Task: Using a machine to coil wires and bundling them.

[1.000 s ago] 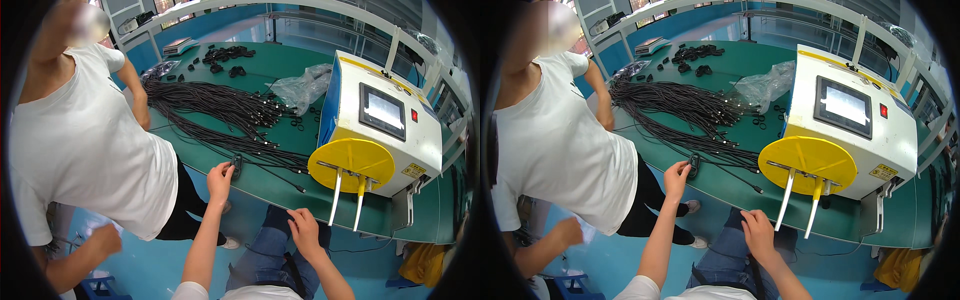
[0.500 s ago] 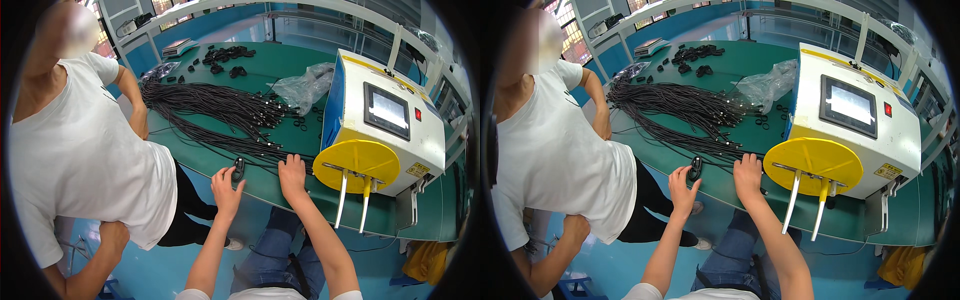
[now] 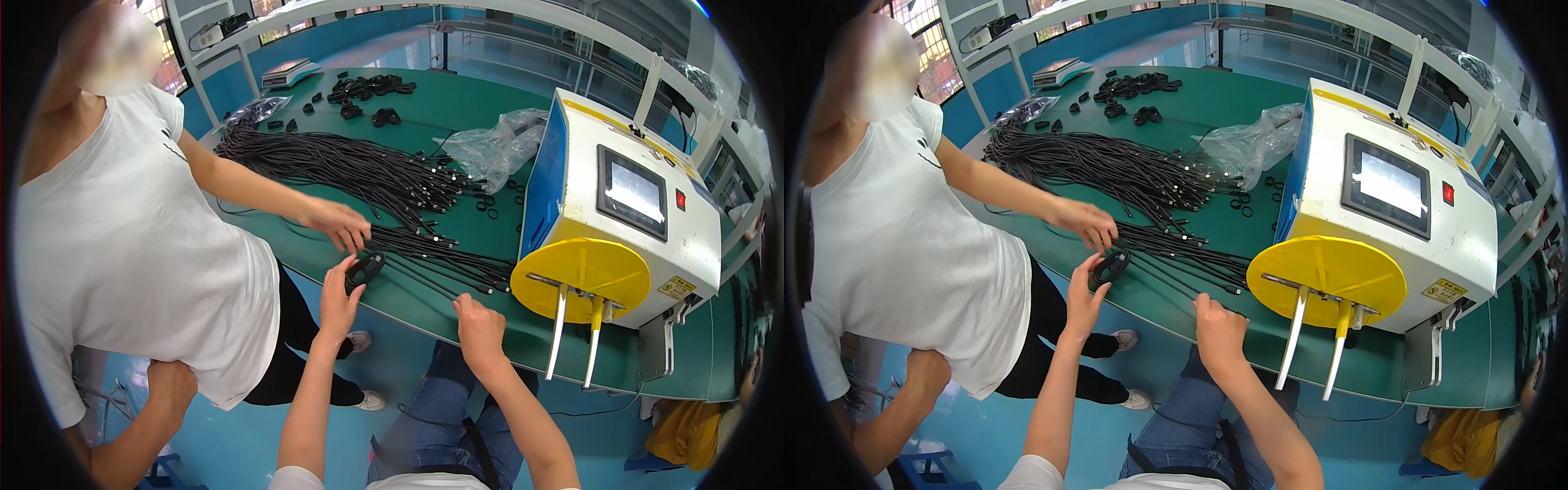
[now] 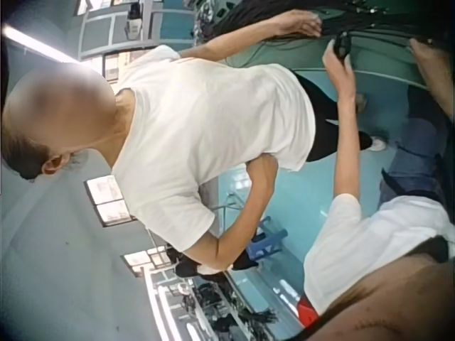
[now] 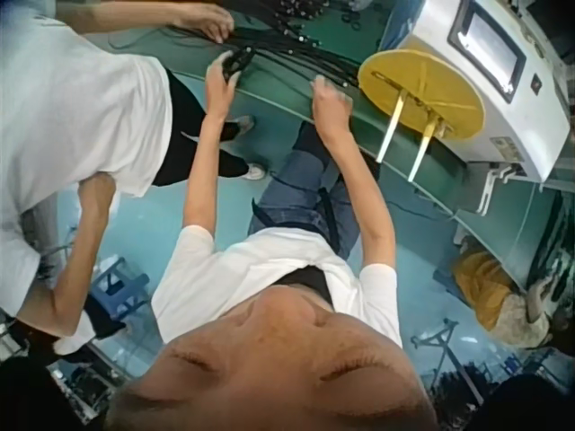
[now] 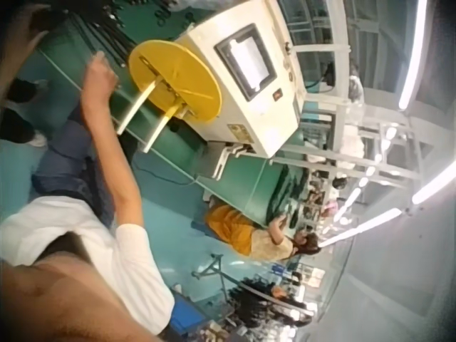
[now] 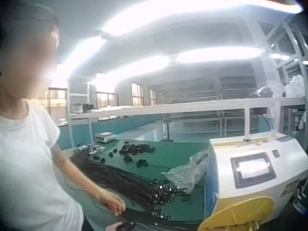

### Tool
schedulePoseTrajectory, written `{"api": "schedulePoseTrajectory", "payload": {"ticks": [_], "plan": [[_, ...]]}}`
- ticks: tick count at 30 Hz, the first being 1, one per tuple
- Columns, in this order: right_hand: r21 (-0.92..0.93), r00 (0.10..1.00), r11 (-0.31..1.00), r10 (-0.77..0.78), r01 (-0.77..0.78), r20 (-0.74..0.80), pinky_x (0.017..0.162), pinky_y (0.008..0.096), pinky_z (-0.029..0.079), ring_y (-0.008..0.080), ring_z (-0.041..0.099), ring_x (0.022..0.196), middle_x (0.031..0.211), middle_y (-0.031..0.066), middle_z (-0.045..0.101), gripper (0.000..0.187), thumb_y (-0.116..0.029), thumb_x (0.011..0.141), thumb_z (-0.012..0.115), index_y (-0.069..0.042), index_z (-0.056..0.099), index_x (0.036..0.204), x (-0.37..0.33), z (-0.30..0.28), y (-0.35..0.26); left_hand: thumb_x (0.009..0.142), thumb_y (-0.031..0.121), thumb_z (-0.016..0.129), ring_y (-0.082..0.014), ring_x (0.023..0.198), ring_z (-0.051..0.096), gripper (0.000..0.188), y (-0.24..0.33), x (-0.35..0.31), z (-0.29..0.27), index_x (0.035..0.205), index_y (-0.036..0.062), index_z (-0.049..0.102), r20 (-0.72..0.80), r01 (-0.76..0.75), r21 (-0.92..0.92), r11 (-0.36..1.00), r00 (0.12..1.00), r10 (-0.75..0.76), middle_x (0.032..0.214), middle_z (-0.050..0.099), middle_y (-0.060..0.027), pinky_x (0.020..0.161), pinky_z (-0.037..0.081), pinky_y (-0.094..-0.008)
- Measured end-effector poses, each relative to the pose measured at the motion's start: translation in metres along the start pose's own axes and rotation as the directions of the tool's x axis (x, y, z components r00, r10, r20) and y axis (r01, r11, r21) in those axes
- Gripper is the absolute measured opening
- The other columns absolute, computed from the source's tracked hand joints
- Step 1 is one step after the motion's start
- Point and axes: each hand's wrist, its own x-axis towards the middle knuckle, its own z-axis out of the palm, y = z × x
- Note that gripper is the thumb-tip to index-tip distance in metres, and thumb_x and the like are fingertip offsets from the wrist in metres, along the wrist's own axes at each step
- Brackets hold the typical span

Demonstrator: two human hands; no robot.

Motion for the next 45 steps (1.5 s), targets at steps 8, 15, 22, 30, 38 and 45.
{"api": "schedulePoseTrajectory", "payload": {"ticks": [8, 15, 22, 30, 38, 45], "plan": [[0.004, 0.995, 0.999, 0.046, -0.047, 0.09, 0.05, 0.0382, 0.045, 0.0288, 0.06, 0.057, 0.065, 0.0101, 0.06, 0.016, -0.017, 0.086, 0.06, -0.006, 0.051, 0.078, -0.033, -0.017, 0.009, 0.074, -0.004, 0.066, -0.028, 0.105, 0.054, 0.059, -0.024, -0.021, -0.013, 0.128, 0.0011, 0.042, 0.031, 0.035, 0.006, 0.999, 0.999, -0.035, 0.114, 0.053, -0.0157, 0.091, 0.042, -0.0348], [0.114, 0.983, 0.979, 0.158, -0.168, 0.091, 0.051, 0.0381, 0.044, 0.0314, 0.06, 0.059, 0.066, 0.0126, 0.059, 0.011, -0.013, 0.082, 0.064, -0.004, 0.057, 0.081, -0.083, -0.079, 0.028, 0.075, -0.001, 0.065, -0.0293, 0.096, 0.054, 0.045, 0.039, -0.016, -0.013, 0.117, 0.0013, 0.049, -0.352, 0.001, 0.146, 0.989, 0.935, 0.051, 0.104, 0.054, -0.0132, 0.085, 0.044, -0.035], [0.194, 0.91, 0.929, 0.239, -0.316, 0.338, 0.048, 0.0343, 0.041, 0.0271, 0.056, 0.051, 0.061, 0.0126, 0.057, 0.007, -0.004, 0.075, 0.068, -0.001, 0.061, 0.077, -0.15, -0.194, 0.066, 0.073, 0.011, 0.067, -0.029, 0.1, 0.057, 0.028, 0.205, -0.071, 0.043, 0.101, 0.0065, 0.063, 0.232, -0.559, -0.388, 0.733, 0.711, 0.664, 0.099, 0.062, -0.0089, 0.096, 0.042, -0.0441], [0.199, 0.983, 0.974, 0.077, -0.11, 0.167, 0.057, 0.0345, 0.045, 0.0277, 0.057, 0.061, 0.071, 0.0096, 0.061, 0.015, -0.008, 0.073, 0.07, -0.005, 0.066, 0.087, -0.165, -0.302, 0.122, 0.074, 0.009, 0.068, -0.0192, 0.065, 0.06, 0.025, 0.313, -0.081, 0.079, 0.099, 0.0082, 0.066, 0.432, -0.476, -0.5, 0.724, 0.587, 0.685, 0.077, 0.061, -0.0054, 0.05, 0.048, -0.0289], [0.464, 0.938, 0.851, 0.33, -0.246, -0.109, 0.06, 0.0272, 0.048, 0.0214, 0.063, 0.064, 0.08, 0.0101, 0.066, 0.009, 0.002, 0.076, 0.064, 0.001, 0.064, 0.085, -0.157, -0.294, 0.204, 0.072, 0.004, 0.071, -0.0189, 0.059, 0.057, 0.011, 0.401, -0.028, 0.128, 0.083, 0.004, 0.067, 0.271, -0.5, -0.373, 0.782, 0.747, 0.607, 0.069, 0.058, -0.0061, 0.051, 0.043, -0.028], [0.281, 0.855, 0.935, 0.32, -0.216, -0.408, 0.058, 0.0293, 0.046, 0.0218, 0.06, 0.062, 0.073, 0.0114, 0.061, 0.007, 0.001, 0.076, 0.066, 0.002, 0.062, 0.082, -0.134, -0.272, 0.243, 0.076, 0.006, 0.068, -0.0198, 0.056, 0.053, 0.006, 0.435, -0.011, 0.177, 0.081, 0.0025, 0.065, 0.17, -0.531, -0.283, 0.799, 0.792, 0.587, 0.069, 0.056, -0.0067, 0.051, 0.04, -0.0289]]}}
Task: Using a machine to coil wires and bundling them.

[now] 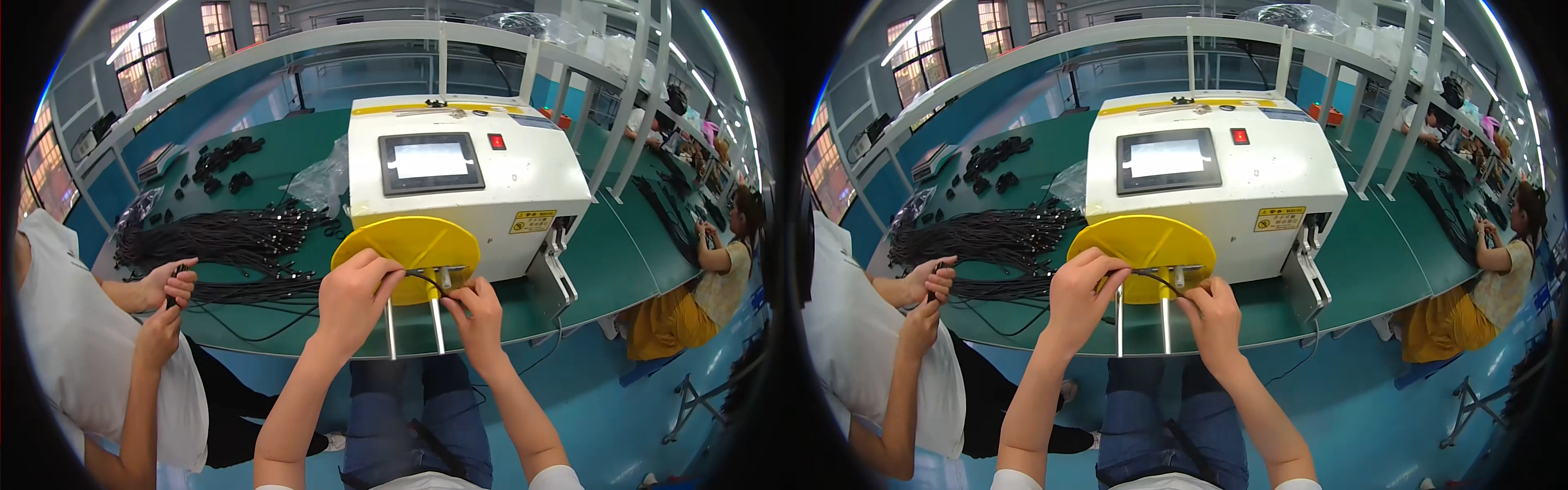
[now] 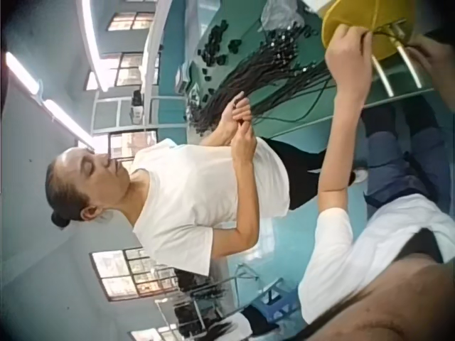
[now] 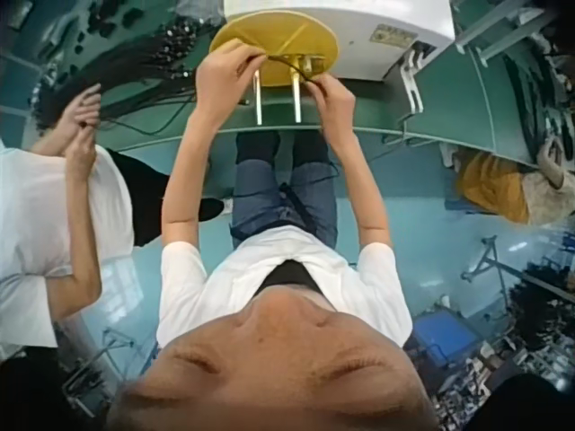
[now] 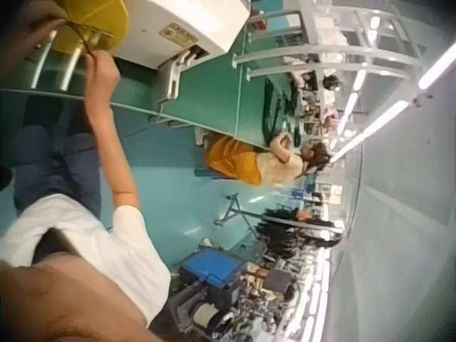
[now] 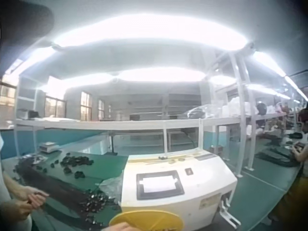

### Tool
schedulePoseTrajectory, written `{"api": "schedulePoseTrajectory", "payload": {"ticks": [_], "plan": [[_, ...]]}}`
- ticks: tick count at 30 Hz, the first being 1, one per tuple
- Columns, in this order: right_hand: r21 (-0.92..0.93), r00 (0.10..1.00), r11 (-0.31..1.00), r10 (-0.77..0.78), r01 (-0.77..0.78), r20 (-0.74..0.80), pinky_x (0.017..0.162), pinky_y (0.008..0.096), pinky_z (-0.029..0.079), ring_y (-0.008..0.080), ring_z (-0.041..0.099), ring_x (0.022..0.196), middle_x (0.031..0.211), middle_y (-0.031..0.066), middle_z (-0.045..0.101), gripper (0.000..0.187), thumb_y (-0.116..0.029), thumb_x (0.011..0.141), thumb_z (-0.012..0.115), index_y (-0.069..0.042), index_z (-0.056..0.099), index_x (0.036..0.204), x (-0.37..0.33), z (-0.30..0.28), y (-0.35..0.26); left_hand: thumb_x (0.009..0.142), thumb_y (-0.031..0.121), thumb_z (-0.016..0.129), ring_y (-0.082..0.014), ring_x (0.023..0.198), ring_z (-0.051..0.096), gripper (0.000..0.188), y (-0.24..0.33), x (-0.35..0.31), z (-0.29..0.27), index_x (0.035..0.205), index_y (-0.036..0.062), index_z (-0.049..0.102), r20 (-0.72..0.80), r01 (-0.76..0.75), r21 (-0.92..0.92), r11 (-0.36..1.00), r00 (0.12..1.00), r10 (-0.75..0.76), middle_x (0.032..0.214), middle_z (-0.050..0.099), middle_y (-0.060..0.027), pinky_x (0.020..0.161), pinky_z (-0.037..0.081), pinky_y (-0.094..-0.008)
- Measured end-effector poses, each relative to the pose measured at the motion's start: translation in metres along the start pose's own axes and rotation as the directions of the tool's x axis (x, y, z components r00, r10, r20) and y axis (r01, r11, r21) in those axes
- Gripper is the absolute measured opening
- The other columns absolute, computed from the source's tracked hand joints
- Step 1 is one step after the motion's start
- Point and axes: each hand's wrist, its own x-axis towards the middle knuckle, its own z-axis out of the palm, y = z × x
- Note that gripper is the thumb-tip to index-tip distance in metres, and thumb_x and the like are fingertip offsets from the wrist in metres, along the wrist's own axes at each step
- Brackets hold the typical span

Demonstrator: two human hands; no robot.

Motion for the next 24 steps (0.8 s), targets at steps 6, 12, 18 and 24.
{"api": "schedulePoseTrajectory", "payload": {"ticks": [6, 12, 18, 24], "plan": [[0.092, 1.0, 0.996, 0.008, -0.008, -0.006, 0.055, 0.0319, 0.044, 0.0249, 0.057, 0.06, 0.071, 0.0121, 0.057, 0.012, 0.002, 0.072, 0.067, 0.0, 0.062, 0.083, 0.014, 0.015, 0.033, 0.076, 0.006, 0.068, -0.0211, 0.057, 0.054, 0.007, -0.007, 0.007, 0.026, 0.081, 0.0017, 0.065, -0.018, 0.026, -0.01, 1.0, 1.0, -0.026, 0.07, 0.056, -0.0071, 0.051, 0.04, -0.0293], [0.035, 0.999, 0.999, -0.012, 0.01, 0.051, 0.055, 0.0316, 0.044, 0.0255, 0.058, 0.06, 0.07, 0.012, 0.059, 0.009, 0.0, 0.073, 0.067, 0.001, 0.063, 0.081, 0.02, 0.024, 0.067, 0.077, 0.005, 0.067, -0.0198, 0.058, 0.055, 0.007, -0.022, 0.011, 0.053, 0.083, 0.0006, 0.065, 0.048, -0.002, 0.035, 0.999, 0.999, 0.001, 0.072, 0.058, -0.0074, 0.052, 0.041, -0.0283], [0.047, 0.999, 0.999, -0.021, 0.019, 0.046, 0.055, 0.0317, 0.045, 0.0259, 0.058, 0.06, 0.067, 0.0114, 0.059, 0.007, -0.002, 0.075, 0.066, 0.001, 0.063, 0.08, 0.022, 0.02, 0.096, 0.079, 0.004, 0.065, -0.0169, 0.06, 0.054, 0.009, -0.035, -0.001, 0.055, 0.087, 0.0001, 0.066, 0.063, 0.158, -0.099, 0.982, 0.986, -0.153, 0.07, 0.056, -0.0076, 0.054, 0.04, -0.0267], [0.068, 0.998, 0.996, -0.054, 0.051, 0.04, 0.056, 0.0321, 0.046, 0.0263, 0.06, 0.061, 0.07, 0.0125, 0.061, 0.006, -0.001, 0.075, 0.065, 0.001, 0.063, 0.081, 0.023, 0.011, 0.112, 0.081, 0.0, 0.063, -0.0078, 0.059, 0.044, 0.008, -0.053, -0.044, 0.048, 0.088, -0.003, 0.065, 0.063, 0.299, -0.19, 0.935, 0.954, -0.293, 0.067, 0.05, -0.0022, 0.052, 0.031, -0.0215]]}}
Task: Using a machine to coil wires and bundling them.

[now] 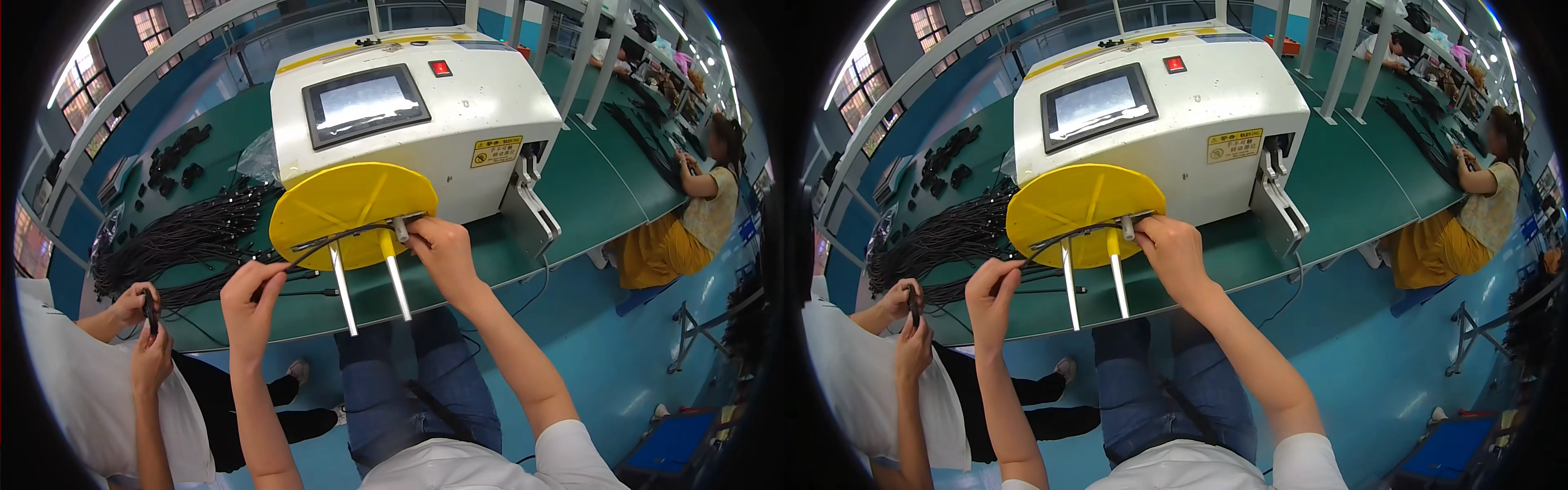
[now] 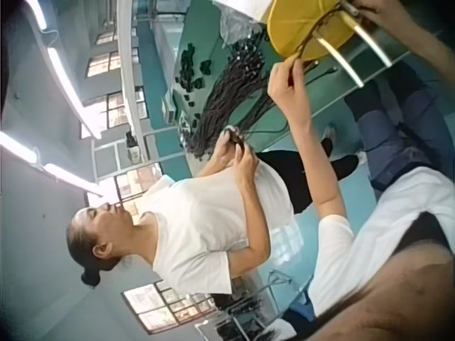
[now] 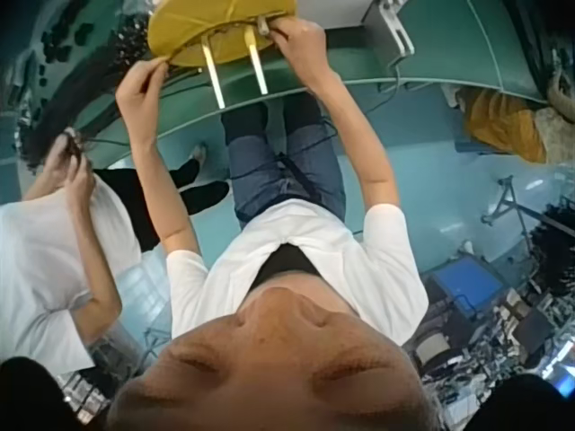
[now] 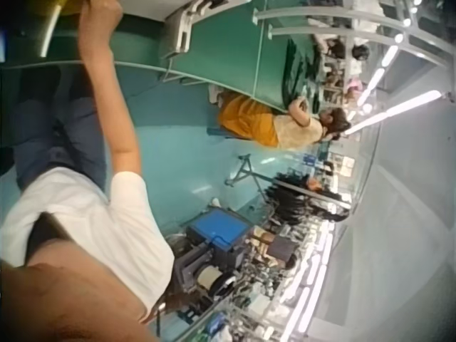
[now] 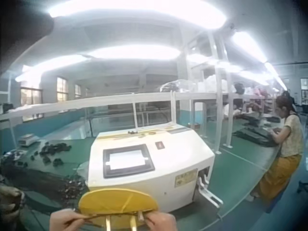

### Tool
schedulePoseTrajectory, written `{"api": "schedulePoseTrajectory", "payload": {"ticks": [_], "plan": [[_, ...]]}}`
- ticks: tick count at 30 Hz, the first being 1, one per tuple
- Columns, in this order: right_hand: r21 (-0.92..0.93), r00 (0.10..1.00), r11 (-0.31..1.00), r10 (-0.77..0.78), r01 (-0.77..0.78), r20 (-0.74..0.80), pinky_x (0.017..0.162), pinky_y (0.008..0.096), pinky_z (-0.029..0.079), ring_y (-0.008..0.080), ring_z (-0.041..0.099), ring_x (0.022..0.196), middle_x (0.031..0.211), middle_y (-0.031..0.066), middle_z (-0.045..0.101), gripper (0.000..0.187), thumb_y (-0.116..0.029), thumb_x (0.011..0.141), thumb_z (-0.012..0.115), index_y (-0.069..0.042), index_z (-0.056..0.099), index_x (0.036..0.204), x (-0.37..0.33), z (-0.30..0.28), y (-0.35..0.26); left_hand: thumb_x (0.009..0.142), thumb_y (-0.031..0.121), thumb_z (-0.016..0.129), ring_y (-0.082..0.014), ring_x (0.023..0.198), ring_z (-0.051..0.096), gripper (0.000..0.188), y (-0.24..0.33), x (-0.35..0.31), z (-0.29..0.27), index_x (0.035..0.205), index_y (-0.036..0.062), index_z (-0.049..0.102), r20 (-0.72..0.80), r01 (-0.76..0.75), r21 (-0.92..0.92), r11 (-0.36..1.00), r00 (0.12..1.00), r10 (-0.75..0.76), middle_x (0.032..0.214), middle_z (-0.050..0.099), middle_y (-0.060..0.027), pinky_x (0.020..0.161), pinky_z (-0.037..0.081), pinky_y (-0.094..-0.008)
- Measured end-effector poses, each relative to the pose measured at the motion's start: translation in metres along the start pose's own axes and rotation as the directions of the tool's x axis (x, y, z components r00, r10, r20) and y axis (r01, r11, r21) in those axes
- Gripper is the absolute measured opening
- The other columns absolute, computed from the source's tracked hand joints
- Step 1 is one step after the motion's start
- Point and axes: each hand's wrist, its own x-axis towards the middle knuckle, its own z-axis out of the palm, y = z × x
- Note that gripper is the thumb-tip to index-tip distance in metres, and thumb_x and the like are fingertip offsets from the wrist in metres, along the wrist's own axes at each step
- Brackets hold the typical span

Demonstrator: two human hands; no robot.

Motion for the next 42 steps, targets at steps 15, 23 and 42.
{"api": "schedulePoseTrajectory", "payload": {"ticks": [15, 23, 42], "plan": [[-0.03, 0.995, 0.995, 0.096, -0.095, 0.016, 0.059, 0.0333, 0.048, 0.0292, 0.064, 0.066, 0.073, 0.0159, 0.063, 0.01, -0.001, 0.076, 0.065, 0.0, 0.063, 0.086, 0.008, -0.003, -0.037, 0.083, 0.002, 0.063, -0.0064, 0.06, 0.042, 0.007, -0.009, -0.008, -0.03, 0.085, -0.0039, 0.065, -0.044, 0.069, -0.086, 0.994, 0.996, -0.073, 0.068, 0.05, -0.0001, 0.052, 0.029, -0.0213], [-0.059, 0.997, 0.996, 0.073, -0.071, 0.032, 0.059, 0.0333, 0.049, 0.0306, 0.063, 0.067, 0.073, 0.0162, 0.063, 0.012, -0.002, 0.076, 0.065, -0.001, 0.063, 0.087, 0.017, -0.007, -0.059, 0.081, 0.001, 0.063, -0.0079, 0.06, 0.044, 0.006, 0.002, -0.01, -0.048, 0.085, -0.0039, 0.065, -0.023, 0.043, -0.091, 0.995, 0.999, -0.045, 0.066, 0.05, -0.0011, 0.053, 0.031, -0.022], [0.208, 0.962, 0.939, 0.268, -0.274, 0.055, 0.063, 0.0241, 0.051, 0.0147, 0.065, 0.066, 0.072, 0.0099, 0.065, 0.011, 0.001, 0.086, 0.056, 0.005, 0.061, 0.093, 0.007, -0.037, -0.075, 0.08, -0.001, 0.063, -0.0088, 0.059, 0.045, 0.008, -0.025, -0.023, -0.074, 0.086, -0.0038, 0.067, -0.02, 0.116, -0.124, 0.985, 0.993, -0.119, 0.065, 0.051, -0.0019, 0.052, 0.031, -0.023]]}}
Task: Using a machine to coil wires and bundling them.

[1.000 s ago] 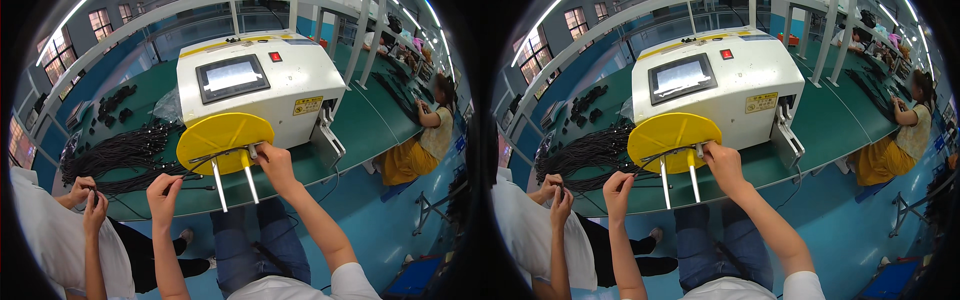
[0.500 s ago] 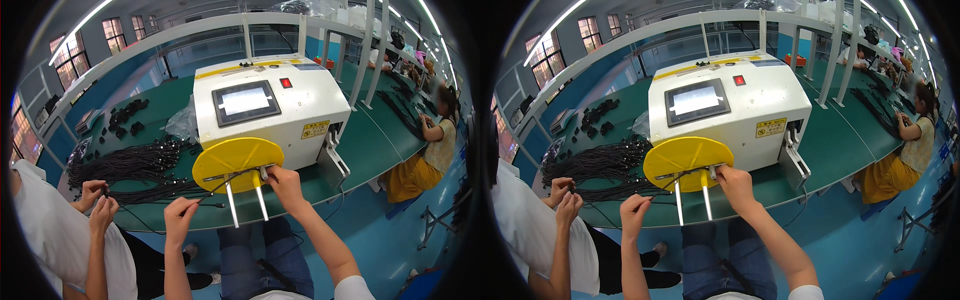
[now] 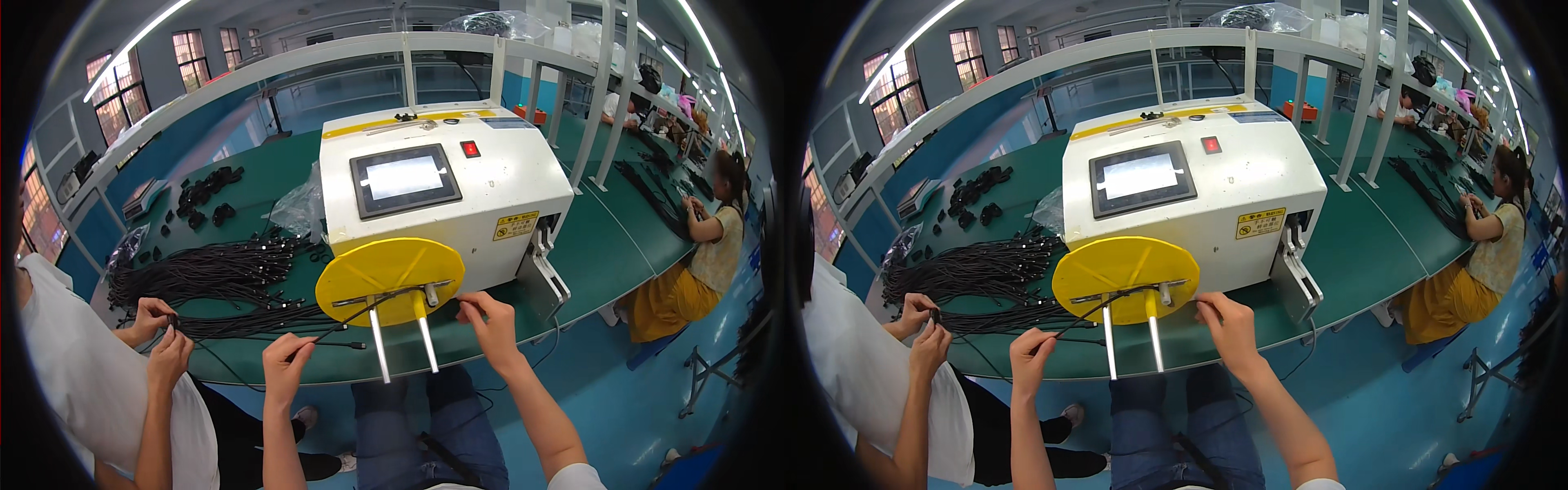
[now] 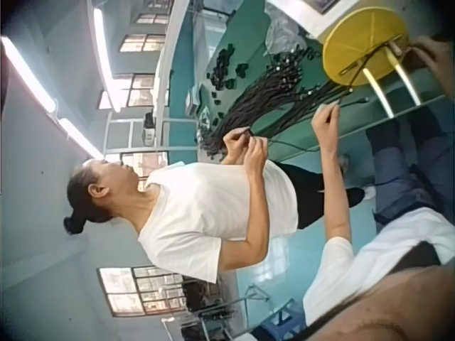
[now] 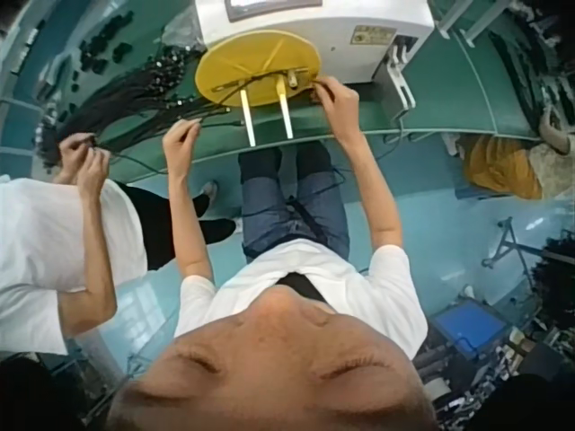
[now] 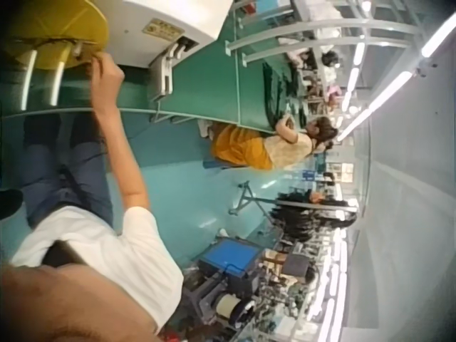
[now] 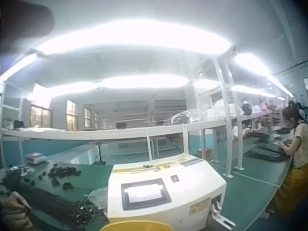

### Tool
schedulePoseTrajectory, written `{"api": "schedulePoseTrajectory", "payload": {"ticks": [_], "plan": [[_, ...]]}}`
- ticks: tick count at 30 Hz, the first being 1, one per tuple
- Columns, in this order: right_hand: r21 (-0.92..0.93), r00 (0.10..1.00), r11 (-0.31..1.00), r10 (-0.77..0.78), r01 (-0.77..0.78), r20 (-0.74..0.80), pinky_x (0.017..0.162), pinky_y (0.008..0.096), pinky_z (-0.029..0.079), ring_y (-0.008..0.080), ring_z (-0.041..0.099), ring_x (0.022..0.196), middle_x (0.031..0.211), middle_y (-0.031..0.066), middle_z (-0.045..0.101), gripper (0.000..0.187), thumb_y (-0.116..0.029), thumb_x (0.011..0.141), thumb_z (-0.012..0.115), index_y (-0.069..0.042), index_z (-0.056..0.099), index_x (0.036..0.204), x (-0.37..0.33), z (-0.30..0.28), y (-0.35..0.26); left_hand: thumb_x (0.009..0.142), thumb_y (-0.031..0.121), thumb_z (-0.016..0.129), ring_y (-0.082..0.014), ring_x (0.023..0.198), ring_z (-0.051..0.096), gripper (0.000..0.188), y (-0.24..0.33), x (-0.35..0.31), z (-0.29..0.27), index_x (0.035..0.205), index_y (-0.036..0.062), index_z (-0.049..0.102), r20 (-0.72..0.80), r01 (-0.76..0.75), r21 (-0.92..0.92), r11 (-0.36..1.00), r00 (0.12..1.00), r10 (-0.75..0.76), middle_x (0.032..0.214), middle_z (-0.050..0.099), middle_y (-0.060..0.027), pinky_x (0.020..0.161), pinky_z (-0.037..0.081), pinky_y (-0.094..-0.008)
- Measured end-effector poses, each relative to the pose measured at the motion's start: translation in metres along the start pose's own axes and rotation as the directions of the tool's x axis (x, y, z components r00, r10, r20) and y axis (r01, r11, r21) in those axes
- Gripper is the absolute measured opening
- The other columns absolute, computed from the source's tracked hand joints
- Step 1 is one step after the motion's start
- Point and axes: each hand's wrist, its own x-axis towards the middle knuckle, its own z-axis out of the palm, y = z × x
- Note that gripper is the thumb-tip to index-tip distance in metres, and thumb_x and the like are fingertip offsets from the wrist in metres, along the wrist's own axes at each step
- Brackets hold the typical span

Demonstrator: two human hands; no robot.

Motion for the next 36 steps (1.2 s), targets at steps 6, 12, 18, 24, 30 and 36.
{"api": "schedulePoseTrajectory", "payload": {"ticks": [6, 12, 18, 24, 30, 36], "plan": [[0.017, 0.998, 0.998, 0.055, -0.055, 0.012, 0.063, 0.0243, 0.051, 0.0144, 0.065, 0.065, 0.072, 0.0095, 0.065, 0.012, 0.001, 0.087, 0.054, 0.005, 0.061, 0.096, -0.006, 0.0, 0.016, 0.08, -0.001, 0.063, -0.0081, 0.059, 0.044, 0.008, -0.007, 0.005, -0.001, 0.086, -0.0037, 0.067, -0.003, 0.0, -0.004, 1.0, 1.0, 0.0, 0.066, 0.051, -0.0015, 0.052, 0.03, -0.0227], [-0.006, 0.998, 0.998, 0.057, -0.057, 0.036, 0.062, 0.0244, 0.051, 0.0145, 0.065, 0.065, 0.072, 0.0095, 0.065, 0.013, 0.002, 0.087, 0.053, 0.005, 0.061, 0.096, -0.009, 0.004, 0.023, 0.08, -0.001, 0.063, -0.0083, 0.06, 0.044, 0.008, -0.01, 0.007, -0.001, 0.087, -0.0038, 0.067, -0.002, -0.004, 0.004, 1.0, 1.0, 0.004, 0.065, 0.051, -0.0015, 0.052, 0.03, -0.0228], [-0.014, 0.996, 0.997, 0.075, -0.075, 0.045, 0.061, 0.0246, 0.051, 0.0145, 0.064, 0.064, 0.071, 0.0097, 0.065, 0.013, 0.002, 0.087, 0.053, 0.005, 0.061, 0.096, -0.011, 0.013, 0.026, 0.08, -0.001, 0.063, -0.0087, 0.06, 0.044, 0.009, -0.006, 0.009, -0.008, 0.087, -0.0035, 0.067, -0.006, 0.001, -0.008, 1.0, 1.0, -0.001, 0.065, 0.05, -0.0015, 0.052, 0.03, -0.0228], [-0.033, 0.995, 0.997, 0.078, -0.076, 0.06, 0.061, 0.0247, 0.051, 0.0147, 0.065, 0.064, 0.07, 0.0097, 0.064, 0.014, 0.003, 0.086, 0.053, 0.004, 0.061, 0.097, -0.012, 0.021, 0.031, 0.08, -0.001, 0.064, -0.0087, 0.059, 0.044, 0.01, -0.011, 0.013, -0.013, 0.089, -0.002, 0.068, -0.015, -0.021, 0.009, 1.0, 1.0, 0.021, 0.065, 0.051, -0.0017, 0.051, 0.03, -0.0228], [-0.052, 0.995, 0.996, 0.076, -0.073, 0.06, 0.061, 0.0248, 0.051, 0.0148, 0.064, 0.063, 0.07, 0.0094, 0.064, 0.014, 0.003, 0.086, 0.052, 0.004, 0.061, 0.098, -0.014, 0.026, 0.028, 0.078, -0.001, 0.065, -0.0088, 0.059, 0.046, 0.014, -0.008, 0.012, -0.022, 0.091, 0.0005, 0.07, -0.009, -0.038, 0.026, 0.999, 0.999, 0.038, 0.064, 0.052, -0.0022, 0.051, 0.032, -0.0227], [-0.051, 0.994, 0.995, 0.091, -0.087, 0.067, 0.061, 0.025, 0.051, 0.0145, 0.064, 0.063, 0.07, 0.0092, 0.065, 0.015, 0.003, 0.086, 0.052, 0.003, 0.061, 0.098, -0.021, 0.03, 0.028, 0.077, 0.0, 0.066, -0.0104, 0.056, 0.045, 0.013, 0.013, 0.017, -0.02, 0.089, 0.0002, 0.069, 0.05, -0.15, 0.101, 0.983, 0.988, 0.146, 0.063, 0.05, -0.0027, 0.049, 0.031, -0.0241]]}}
